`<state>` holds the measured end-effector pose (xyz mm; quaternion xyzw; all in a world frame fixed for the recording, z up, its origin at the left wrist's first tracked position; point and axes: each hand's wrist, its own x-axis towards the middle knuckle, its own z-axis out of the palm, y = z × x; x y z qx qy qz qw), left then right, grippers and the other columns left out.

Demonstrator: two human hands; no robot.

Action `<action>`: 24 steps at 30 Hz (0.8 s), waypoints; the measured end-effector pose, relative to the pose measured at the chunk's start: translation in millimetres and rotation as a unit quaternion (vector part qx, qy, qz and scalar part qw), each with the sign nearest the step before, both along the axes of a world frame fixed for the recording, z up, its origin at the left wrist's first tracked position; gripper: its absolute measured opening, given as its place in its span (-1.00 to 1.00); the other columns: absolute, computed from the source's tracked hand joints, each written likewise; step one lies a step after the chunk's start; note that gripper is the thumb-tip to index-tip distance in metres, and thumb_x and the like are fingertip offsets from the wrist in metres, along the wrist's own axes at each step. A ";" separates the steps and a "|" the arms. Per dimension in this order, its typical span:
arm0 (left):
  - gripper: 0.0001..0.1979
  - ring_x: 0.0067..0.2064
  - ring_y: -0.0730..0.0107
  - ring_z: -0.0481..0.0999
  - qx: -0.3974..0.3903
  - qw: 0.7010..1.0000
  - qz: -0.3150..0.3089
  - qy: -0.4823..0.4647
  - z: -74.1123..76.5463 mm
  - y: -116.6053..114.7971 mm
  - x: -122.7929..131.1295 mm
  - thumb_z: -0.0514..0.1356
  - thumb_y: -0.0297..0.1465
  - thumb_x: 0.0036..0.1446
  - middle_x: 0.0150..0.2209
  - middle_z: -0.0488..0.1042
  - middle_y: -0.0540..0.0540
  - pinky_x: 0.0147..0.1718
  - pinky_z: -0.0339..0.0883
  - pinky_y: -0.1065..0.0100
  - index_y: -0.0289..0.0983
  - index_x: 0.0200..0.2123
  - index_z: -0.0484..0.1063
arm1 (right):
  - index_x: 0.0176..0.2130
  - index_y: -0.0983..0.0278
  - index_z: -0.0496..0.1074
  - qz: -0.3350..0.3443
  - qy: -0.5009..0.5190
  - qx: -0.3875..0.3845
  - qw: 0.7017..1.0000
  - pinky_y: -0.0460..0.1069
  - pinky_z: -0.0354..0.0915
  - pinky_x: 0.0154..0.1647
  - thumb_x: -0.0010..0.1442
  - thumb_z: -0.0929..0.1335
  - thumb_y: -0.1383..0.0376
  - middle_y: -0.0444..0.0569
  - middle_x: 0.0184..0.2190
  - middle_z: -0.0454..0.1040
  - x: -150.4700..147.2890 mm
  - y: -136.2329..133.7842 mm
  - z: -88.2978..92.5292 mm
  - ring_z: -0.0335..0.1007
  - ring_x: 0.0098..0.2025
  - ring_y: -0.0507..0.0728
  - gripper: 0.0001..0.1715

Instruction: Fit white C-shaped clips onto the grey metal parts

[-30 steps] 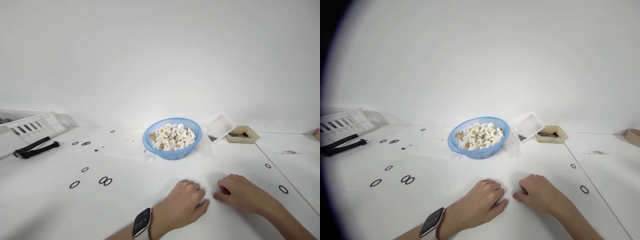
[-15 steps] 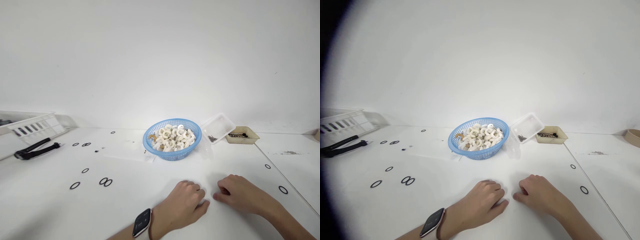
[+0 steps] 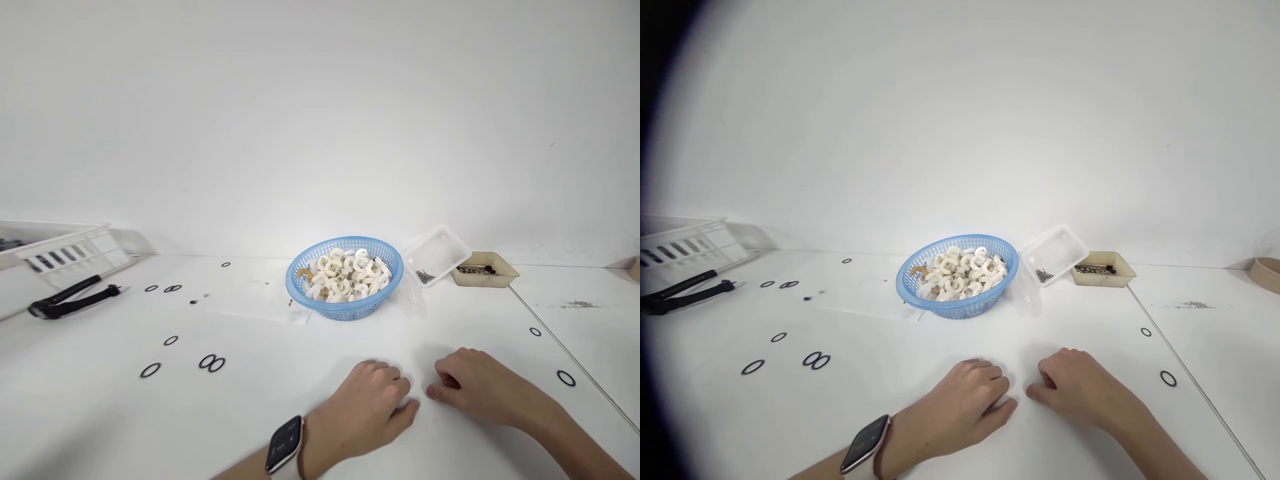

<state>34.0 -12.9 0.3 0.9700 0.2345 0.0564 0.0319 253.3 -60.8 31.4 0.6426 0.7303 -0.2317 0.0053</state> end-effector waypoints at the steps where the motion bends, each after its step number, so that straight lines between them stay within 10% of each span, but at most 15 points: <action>1: -0.72 -0.44 0.31 0.49 0.001 1.000 -0.001 -0.003 -0.3 -0.2 -0.3 0.15 -0.34 0.34 -0.48 0.46 0.01 -0.44 0.21 0.26 -0.23 -0.46 0.33 | -0.54 0.25 -0.04 0.000 0.000 0.000 1.000 -0.01 -0.09 -0.47 0.27 0.29 0.18 -0.19 -0.60 0.10 -0.1 0.0 -0.1 -0.01 -0.48 0.04 -0.51; 24: -0.72 -0.41 0.29 0.49 -0.007 1.000 0.001 0.006 0.5 0.8 0.9 0.13 -0.34 0.36 -0.46 0.47 0.00 -0.42 0.20 0.27 -0.23 -0.45 0.33 | -0.54 0.24 -0.05 -0.001 0.001 -0.003 1.000 -0.01 -0.08 -0.47 0.28 0.29 0.17 -0.18 -0.59 0.11 -0.2 -0.2 -0.5 0.03 -0.46 0.05 -0.50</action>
